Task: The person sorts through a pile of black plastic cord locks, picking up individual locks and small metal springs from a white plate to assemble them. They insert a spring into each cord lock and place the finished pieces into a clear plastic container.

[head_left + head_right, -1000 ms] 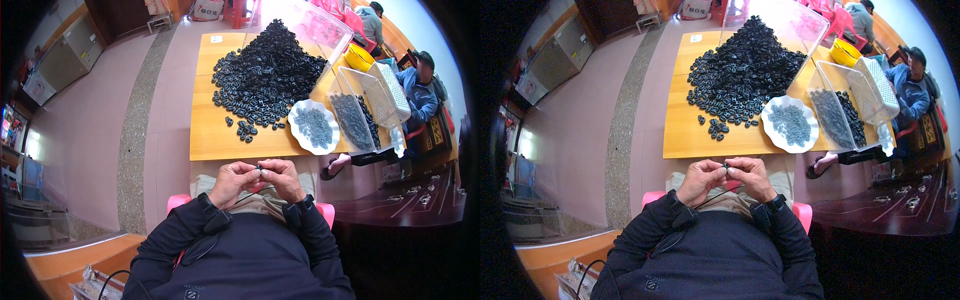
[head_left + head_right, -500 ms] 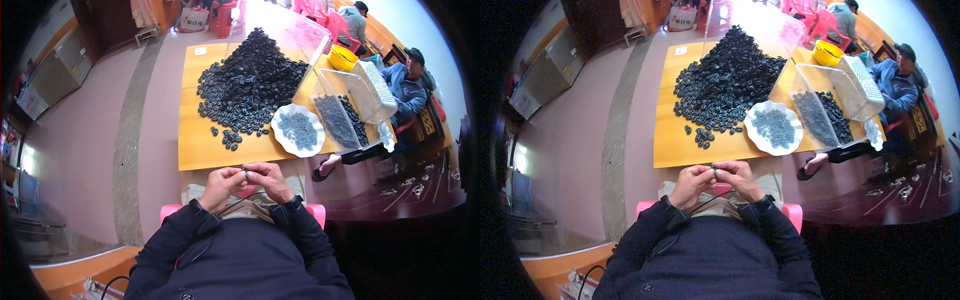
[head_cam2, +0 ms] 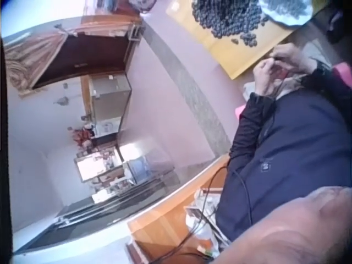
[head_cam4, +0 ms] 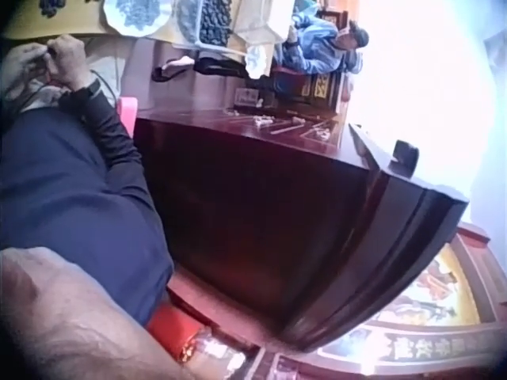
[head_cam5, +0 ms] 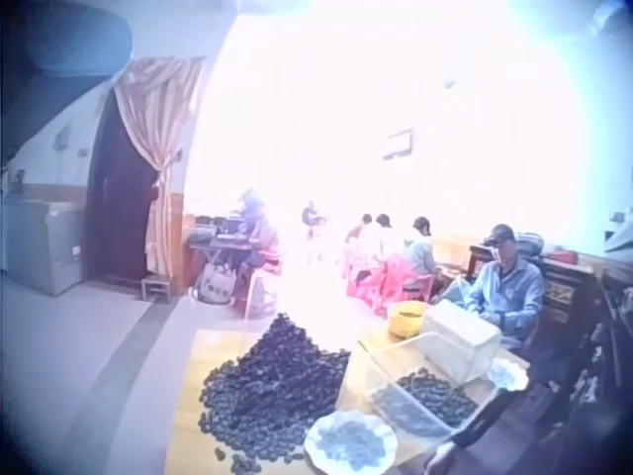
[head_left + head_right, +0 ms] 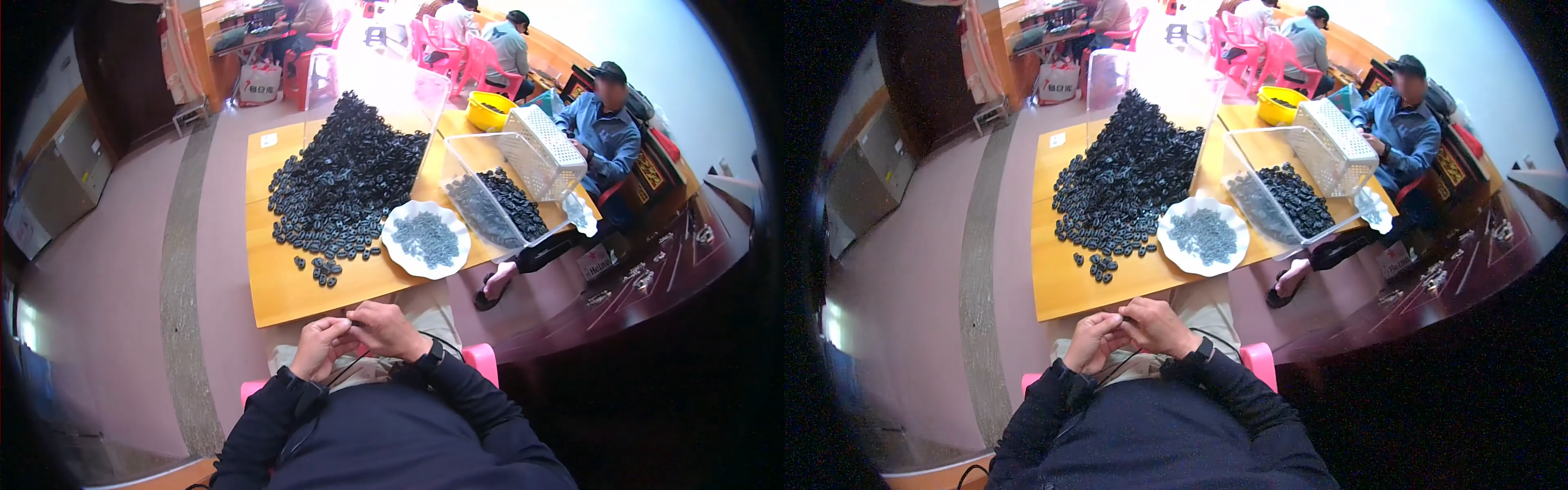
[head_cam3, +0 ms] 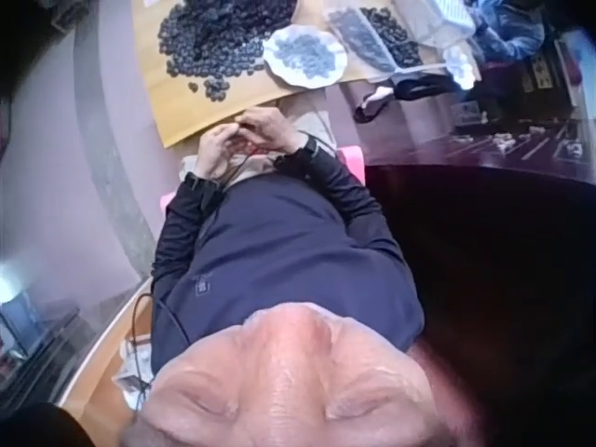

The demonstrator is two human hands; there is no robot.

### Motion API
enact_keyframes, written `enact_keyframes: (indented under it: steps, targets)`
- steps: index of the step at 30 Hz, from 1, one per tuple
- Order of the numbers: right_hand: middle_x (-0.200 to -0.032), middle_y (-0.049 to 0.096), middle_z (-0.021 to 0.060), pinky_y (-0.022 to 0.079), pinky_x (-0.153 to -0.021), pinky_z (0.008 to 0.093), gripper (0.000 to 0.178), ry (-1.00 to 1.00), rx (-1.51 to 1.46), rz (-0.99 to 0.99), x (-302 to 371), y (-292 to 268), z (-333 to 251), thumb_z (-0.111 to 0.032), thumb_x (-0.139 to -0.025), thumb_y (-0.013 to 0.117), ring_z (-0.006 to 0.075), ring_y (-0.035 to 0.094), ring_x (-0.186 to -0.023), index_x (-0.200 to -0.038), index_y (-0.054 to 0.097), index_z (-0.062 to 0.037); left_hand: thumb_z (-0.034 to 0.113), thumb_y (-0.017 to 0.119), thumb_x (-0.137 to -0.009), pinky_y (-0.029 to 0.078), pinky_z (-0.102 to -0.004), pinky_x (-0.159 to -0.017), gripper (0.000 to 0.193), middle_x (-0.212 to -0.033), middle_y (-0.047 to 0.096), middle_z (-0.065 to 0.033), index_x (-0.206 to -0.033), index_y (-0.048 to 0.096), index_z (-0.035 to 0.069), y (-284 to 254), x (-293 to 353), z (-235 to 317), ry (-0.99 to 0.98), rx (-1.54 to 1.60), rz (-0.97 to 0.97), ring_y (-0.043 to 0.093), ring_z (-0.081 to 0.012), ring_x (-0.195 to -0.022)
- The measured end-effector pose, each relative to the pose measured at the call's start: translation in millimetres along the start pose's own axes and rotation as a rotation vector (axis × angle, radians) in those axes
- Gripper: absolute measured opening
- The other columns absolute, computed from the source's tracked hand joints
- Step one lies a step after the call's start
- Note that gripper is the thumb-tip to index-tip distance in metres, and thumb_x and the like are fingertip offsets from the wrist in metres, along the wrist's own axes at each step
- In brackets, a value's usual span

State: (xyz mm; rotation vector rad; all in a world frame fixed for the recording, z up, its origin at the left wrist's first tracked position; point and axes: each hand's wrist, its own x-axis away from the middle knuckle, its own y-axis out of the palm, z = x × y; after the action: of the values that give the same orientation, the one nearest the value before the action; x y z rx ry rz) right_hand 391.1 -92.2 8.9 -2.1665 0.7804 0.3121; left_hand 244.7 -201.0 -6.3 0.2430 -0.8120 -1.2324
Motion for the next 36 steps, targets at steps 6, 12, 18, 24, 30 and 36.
enact_keyframes:
  steps: [6, 12, 18, 24, 30, 36]
  targets:
    - [-0.084, 0.061, 0.015, 0.05, -0.07, 0.0402, 0.018, -0.032, 0.064, -0.059, 3.3, -2.4, 4.8, -0.011, -0.08, 0.061, 0.0329, 0.062, -0.081, -0.093, 0.061, 0.0012, 0.014, 0.056, -0.093, 0.055, -0.0329, -0.079, 0.016, -0.094, 0.066, -0.0091, -0.101, 0.062, 0.002, 3.5, 1.5, 1.9, -0.001, -0.008, -0.051, 0.066, -0.0192, -0.084]
    - [-0.085, 0.063, 0.0143, 0.051, -0.067, 0.038, 0.019, -0.019, 0.006, -0.026, 3.3, -5.2, 6.0, -0.013, -0.081, 0.067, 0.0318, 0.063, -0.079, -0.095, 0.062, -0.0002, 0.016, 0.054, -0.095, 0.056, -0.0292, -0.076, 0.02, -0.096, 0.068, -0.0108, -0.104, 0.062, -0.001, 9.6, 5.2, 7.9, 0.012, -0.042, -0.031, 0.067, -0.0178, -0.084]
    - [-0.087, 0.064, 0.014, 0.052, -0.067, 0.0367, 0.018, -0.026, 0.014, -0.07, 7.7, -1.6, 17.3, -0.012, -0.082, 0.066, 0.0316, 0.064, -0.079, -0.096, 0.063, -0.0006, 0.019, 0.056, -0.095, 0.056, -0.0287, -0.077, 0.022, -0.095, 0.068, -0.0095, -0.103, 0.063, 0.0, 7.1, 5.1, 3.6, -0.011, -0.074, -0.038, 0.067, -0.0165, -0.084]
    - [-0.09, 0.064, 0.0145, 0.052, -0.068, 0.0357, 0.02, 0.009, -0.118, -0.025, 4.1, -4.6, 10.1, -0.011, -0.086, 0.063, 0.0314, 0.065, -0.081, -0.103, 0.063, -0.0002, 0.021, 0.056, -0.095, 0.055, -0.0282, -0.078, 0.023, -0.094, 0.068, -0.0084, -0.101, 0.064, 0.0, 10.9, 6.5, 4.9, 0.014, -0.059, -0.049, 0.067, -0.0157, -0.083]
    - [-0.094, 0.064, 0.0151, 0.052, -0.07, 0.0353, 0.02, 0.059, -0.118, -0.069, 3.3, -4.3, 5.0, -0.011, -0.087, 0.063, 0.0312, 0.065, -0.083, -0.104, 0.063, -0.0006, 0.023, 0.054, -0.097, 0.055, -0.0281, -0.077, 0.025, -0.093, 0.068, -0.0082, -0.101, 0.064, 0.0, 8.7, 4.5, 3.8, 0.02, -0.055, -0.064, 0.066, -0.0154, -0.082]
    - [-0.094, 0.064, 0.0147, 0.052, -0.069, 0.0342, 0.018, 0.034, -0.177, -0.035, 2.2, -5.8, 2.0, -0.008, -0.086, 0.064, 0.0293, 0.065, -0.082, -0.102, 0.064, 0.0004, 0.024, 0.054, -0.097, 0.055, -0.0283, -0.076, 0.026, -0.092, 0.068, -0.008, -0.101, 0.064, 0.001, 8.2, 4.7, 3.1, 0.023, -0.04, -0.067, 0.066, -0.0153, -0.08]
